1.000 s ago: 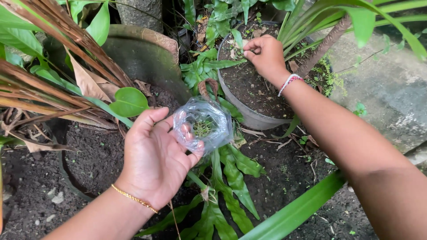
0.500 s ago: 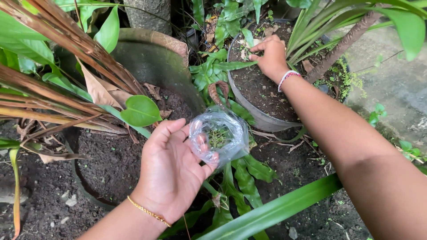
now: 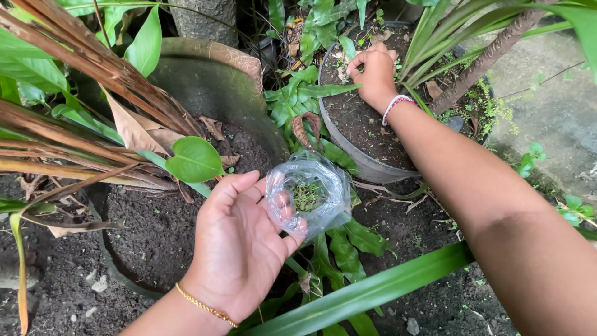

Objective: Picking small leaves or buds from a potted plant and collecting them in a small plastic bag.

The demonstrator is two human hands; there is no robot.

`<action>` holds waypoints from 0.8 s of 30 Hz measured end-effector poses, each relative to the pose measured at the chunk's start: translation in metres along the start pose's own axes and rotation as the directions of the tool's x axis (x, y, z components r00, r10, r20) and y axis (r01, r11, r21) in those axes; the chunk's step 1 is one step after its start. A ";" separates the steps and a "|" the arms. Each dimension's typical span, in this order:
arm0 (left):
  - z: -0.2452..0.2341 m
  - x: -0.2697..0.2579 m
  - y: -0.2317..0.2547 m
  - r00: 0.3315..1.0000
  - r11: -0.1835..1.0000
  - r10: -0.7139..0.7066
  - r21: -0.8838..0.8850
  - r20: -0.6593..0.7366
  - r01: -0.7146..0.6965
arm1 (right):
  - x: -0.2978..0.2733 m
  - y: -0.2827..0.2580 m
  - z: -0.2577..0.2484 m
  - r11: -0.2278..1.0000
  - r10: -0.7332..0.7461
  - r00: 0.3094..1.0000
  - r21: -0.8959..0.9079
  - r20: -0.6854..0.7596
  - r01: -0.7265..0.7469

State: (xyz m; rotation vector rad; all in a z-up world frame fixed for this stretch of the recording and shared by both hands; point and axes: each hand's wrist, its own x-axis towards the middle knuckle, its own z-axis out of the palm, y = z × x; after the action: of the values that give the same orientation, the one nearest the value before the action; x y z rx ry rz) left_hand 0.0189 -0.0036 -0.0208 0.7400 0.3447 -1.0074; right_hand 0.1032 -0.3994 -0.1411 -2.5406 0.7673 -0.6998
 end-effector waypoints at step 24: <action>0.003 0.001 -0.003 1.000 0.999 0.009 0.036 0.009 -0.009 | -0.040 -0.085 -0.081 0.863 0.026 0.984 0.492 0.177 -0.111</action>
State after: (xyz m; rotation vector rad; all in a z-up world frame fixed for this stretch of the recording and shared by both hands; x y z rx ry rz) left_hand 0.0170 -0.0069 -0.0206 0.7690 0.3165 -1.0105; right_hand 0.0628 -0.3272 -0.0484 -2.0529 0.5301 -0.5658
